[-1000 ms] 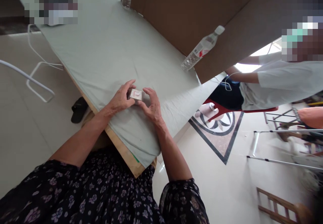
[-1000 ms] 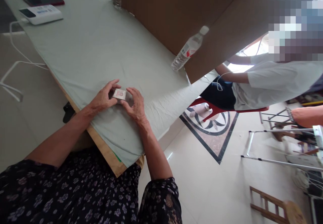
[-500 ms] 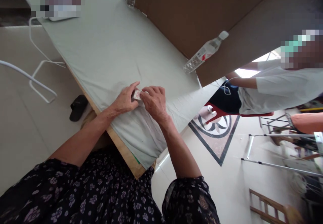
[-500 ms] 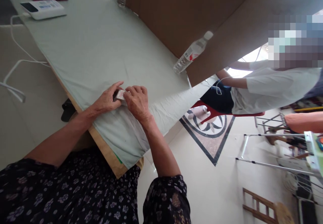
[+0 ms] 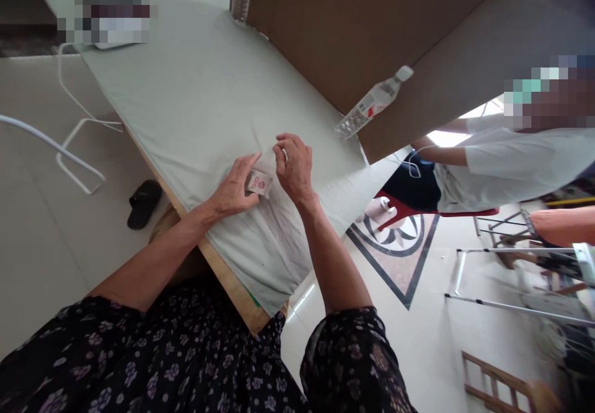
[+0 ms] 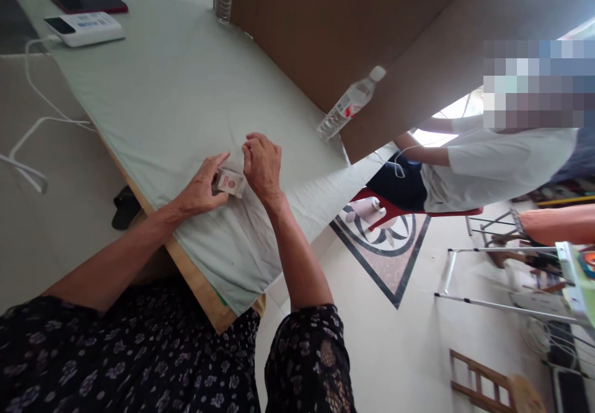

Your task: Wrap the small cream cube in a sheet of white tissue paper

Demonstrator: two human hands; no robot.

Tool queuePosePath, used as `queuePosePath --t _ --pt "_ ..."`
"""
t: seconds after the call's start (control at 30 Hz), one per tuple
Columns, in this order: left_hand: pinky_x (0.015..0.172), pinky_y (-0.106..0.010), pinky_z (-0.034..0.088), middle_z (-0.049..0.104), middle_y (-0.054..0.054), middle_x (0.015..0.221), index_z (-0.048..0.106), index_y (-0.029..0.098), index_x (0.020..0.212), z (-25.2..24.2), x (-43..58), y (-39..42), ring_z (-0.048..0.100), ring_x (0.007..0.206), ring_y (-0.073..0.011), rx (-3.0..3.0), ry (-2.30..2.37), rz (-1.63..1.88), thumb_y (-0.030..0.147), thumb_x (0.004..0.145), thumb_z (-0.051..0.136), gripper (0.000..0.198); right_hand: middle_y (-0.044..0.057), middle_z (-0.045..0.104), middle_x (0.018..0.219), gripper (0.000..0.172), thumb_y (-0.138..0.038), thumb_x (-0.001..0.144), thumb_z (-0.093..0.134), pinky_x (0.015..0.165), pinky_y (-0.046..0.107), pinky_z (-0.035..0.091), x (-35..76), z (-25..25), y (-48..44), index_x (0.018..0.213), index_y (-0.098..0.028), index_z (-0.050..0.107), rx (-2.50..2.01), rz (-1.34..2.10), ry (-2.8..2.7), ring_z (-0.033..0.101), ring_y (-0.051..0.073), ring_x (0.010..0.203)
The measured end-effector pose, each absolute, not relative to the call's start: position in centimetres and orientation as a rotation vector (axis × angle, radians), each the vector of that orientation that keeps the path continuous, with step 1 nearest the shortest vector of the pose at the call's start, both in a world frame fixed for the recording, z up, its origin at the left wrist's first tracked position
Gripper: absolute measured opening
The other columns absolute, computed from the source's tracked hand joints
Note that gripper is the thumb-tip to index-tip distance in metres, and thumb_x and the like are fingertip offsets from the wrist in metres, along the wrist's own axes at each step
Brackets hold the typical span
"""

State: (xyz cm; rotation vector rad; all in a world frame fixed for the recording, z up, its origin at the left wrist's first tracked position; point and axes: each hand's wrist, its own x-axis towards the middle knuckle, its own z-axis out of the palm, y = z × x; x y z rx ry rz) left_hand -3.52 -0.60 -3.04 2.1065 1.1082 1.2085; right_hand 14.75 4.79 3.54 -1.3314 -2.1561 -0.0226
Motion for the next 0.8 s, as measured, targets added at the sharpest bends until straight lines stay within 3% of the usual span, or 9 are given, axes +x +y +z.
queuePosePath --t 0.13,0.27,0.4,0.53,0.7,0.8 --pt "0.118 -0.053 0.046 0.051 -0.017 0.153 0.039 0.021 0.157 -2.5 -3.4 -0.9 0.051 0.141 -0.0339 2.074 1.075 1.194 0.020 0.074 0.069 0.088 0.013 0.073 0.128 0.023 -0.027 0.109 0.044 0.097 0.041 0.045 15.2 4.0 7.3 0.100 -0.021 0.065 -1.359 -0.038 -2.132 0.066 0.024 0.119" --pt "0.111 -0.051 0.051 0.056 -0.018 0.146 0.049 0.018 0.148 -1.6 -3.5 -1.4 0.059 0.128 -0.0323 1.954 1.072 1.128 0.033 0.076 0.073 0.077 0.012 0.073 0.126 0.024 -0.030 0.109 0.044 0.097 0.041 0.046 15.6 3.8 9.7 0.098 -0.022 0.064 -1.336 -0.009 -2.094 0.065 0.024 0.116" --pt "0.095 -0.043 0.057 0.067 -0.011 0.119 0.055 0.017 0.142 -1.1 -3.7 -1.6 0.066 0.102 -0.0251 1.749 1.112 1.027 0.045 0.077 0.075 0.074 0.010 0.073 0.121 0.024 -0.031 0.108 0.047 0.101 0.042 0.048 15.9 3.5 12.2 0.094 -0.022 0.064 -1.332 0.086 -1.993 0.065 0.024 0.115" --pt "0.080 -0.036 0.056 0.067 -0.006 0.099 0.060 0.013 0.141 -1.0 -3.8 -1.3 0.064 0.084 -0.0202 1.559 1.088 0.954 0.053 0.077 0.073 0.076 0.007 0.074 0.108 0.022 -0.033 0.105 0.051 0.102 0.039 0.049 16.8 3.6 12.7 0.091 -0.023 0.064 -1.355 0.199 -1.852 0.065 0.021 0.107" --pt "0.092 -0.042 0.058 0.072 -0.013 0.120 0.055 0.011 0.149 -0.9 -3.7 -1.0 0.071 0.106 -0.0278 1.342 1.000 1.000 0.046 0.073 0.072 0.085 0.003 0.070 0.092 0.029 -0.048 0.103 0.049 0.082 0.034 0.052 17.6 4.5 6.7 0.098 -0.023 0.063 -1.403 0.371 -1.648 0.064 0.017 0.079" --pt "0.099 -0.045 0.058 0.070 -0.014 0.132 0.057 0.014 0.147 -0.9 -3.6 -1.0 0.069 0.119 -0.0314 1.272 0.941 1.042 0.038 0.070 0.068 0.082 -0.001 0.067 0.078 0.036 -0.060 0.094 0.063 0.073 0.031 0.048 16.6 4.1 2.4 0.091 -0.024 0.063 -1.478 0.532 -1.785 0.060 0.016 0.071"
